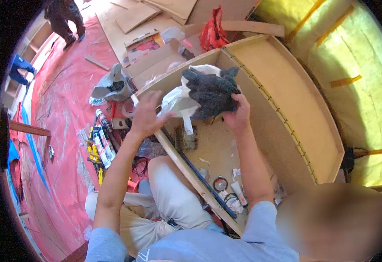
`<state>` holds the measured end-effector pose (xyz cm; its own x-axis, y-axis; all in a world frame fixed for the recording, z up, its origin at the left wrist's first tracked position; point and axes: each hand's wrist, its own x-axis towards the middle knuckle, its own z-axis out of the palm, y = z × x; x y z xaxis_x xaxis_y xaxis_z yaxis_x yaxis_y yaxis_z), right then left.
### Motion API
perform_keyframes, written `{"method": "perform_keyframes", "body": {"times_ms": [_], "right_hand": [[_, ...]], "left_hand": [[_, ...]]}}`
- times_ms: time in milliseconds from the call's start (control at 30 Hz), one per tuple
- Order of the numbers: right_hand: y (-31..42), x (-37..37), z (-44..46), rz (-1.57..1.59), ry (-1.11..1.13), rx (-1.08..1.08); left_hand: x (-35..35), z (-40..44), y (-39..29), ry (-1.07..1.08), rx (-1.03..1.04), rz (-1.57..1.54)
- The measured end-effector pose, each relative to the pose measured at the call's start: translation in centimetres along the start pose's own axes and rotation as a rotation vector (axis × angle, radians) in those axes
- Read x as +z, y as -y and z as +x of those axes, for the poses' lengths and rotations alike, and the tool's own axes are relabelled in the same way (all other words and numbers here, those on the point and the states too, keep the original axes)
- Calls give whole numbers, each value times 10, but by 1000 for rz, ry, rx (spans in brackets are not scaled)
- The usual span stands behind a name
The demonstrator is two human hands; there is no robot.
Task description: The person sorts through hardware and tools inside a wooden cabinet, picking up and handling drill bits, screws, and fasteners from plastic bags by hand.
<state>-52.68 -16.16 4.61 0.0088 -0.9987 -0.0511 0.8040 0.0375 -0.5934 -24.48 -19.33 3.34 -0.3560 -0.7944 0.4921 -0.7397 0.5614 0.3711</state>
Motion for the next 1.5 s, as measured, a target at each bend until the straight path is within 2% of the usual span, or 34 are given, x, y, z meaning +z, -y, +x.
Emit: {"method": "perform_keyframes", "body": {"times_ms": [33, 133, 233, 300, 333, 367, 400, 467, 500, 533, 567, 600, 667, 700, 733, 767, 800, 833, 867, 967, 1100, 1200, 1267, 1300, 1333, 1367, 1400, 1433, 1467, 1500], "right_hand": [[-5, -6, 2, 22, -9, -12], [-19, -3, 8, -8, -27, -111], [-44, -18, 20, -956, -158, -307], [-60, -12, 39, -1500, 225, -685], [-63, -17, 57, -1853, 376, -736], [-63, -28, 78, -2214, 531, -739], [-61, -44, 89, -2549, 429, -345], [-33, -59, 92, -2240, -90, -122], [-19, -67, 93, -2050, -333, -83], [11, -69, 80, -2100, -36, -116], [40, -72, 66, -2100, 265, -151], [63, -82, 28, -1715, 360, -372], [115, -115, -64, -1705, 427, -15], [133, -134, -113, -1769, 250, 391], [138, -160, -160, -1798, -7, 694], [132, -255, -218, -2083, -168, 727], [125, -303, -279, -2183, -321, 1030], [113, -433, -379, -2346, -351, 722], [97, -530, -453, -2339, -417, 873], [36, -490, -499, -1677, -1247, 1149], [-25, -414, -509, -1630, -1424, 648], [-29, -350, -440, -1607, -1743, 1002], [-38, -379, -456, -1310, -1639, 710], [-68, -449, -490, -1731, -1680, 444], [-48, -410, -467, -1317, -1571, 447], [-26, -365, -441, -911, -1506, 483], [-27, -350, -421, -834, -1371, 363], [-29, -335, -400, -733, -1231, 256], [-17, -306, -374, -641, -1067, 282], [-12, -265, -337, -822, -932, 186]], "left_hand": [[-1, -3, -6, 42, 79, 71], [42, 8, 20, 173, -85, 126], [29, 41, -10, 40, -686, -1101], [26, 58, -26, -2, -718, -1182], [30, 63, -24, 5, -697, -1184], [36, 69, -24, 20, -678, -1193], [33, 74, -29, -17, -674, -1170], [16, 87, -33, 11, -498, -1158], [14, 92, -3, 70, -179, -680], [17, 87, 15, 115, 149, -226], [-1, 86, -19, 303, -243, -485], [6, 74, -10, 345, -250, -414], [24, 42, 20, 403, -209, -245], [29, 22, 31, 425, -165, -151], [33, 6, 39, 436, -119, -58], [38, -7, 44, 403, -94, -84], [43, -18, 47, 367, -70, -110], [46, -24, 49, 316, -43, -141], [48, -26, 53, 330, -132, -191], [49, -22, 53, 415, -53, 16], [48, -24, 48, 349, -63, -94], [47, -20, 38, 427, -220, -163], [46, -15, 41, 482, -302, -270], [41, -12, 36, 407, -270, -367], [25, -2, 20, 394, -327, -421], [37, 0, 45, 337, -374, -417], [9, 22, 2, 396, -402, -587], [4, 34, -4, 348, -248, -533], [-6, 50, -21, 401, -334, -649], [-16, 66, -39, 436, -356, -737]]}}
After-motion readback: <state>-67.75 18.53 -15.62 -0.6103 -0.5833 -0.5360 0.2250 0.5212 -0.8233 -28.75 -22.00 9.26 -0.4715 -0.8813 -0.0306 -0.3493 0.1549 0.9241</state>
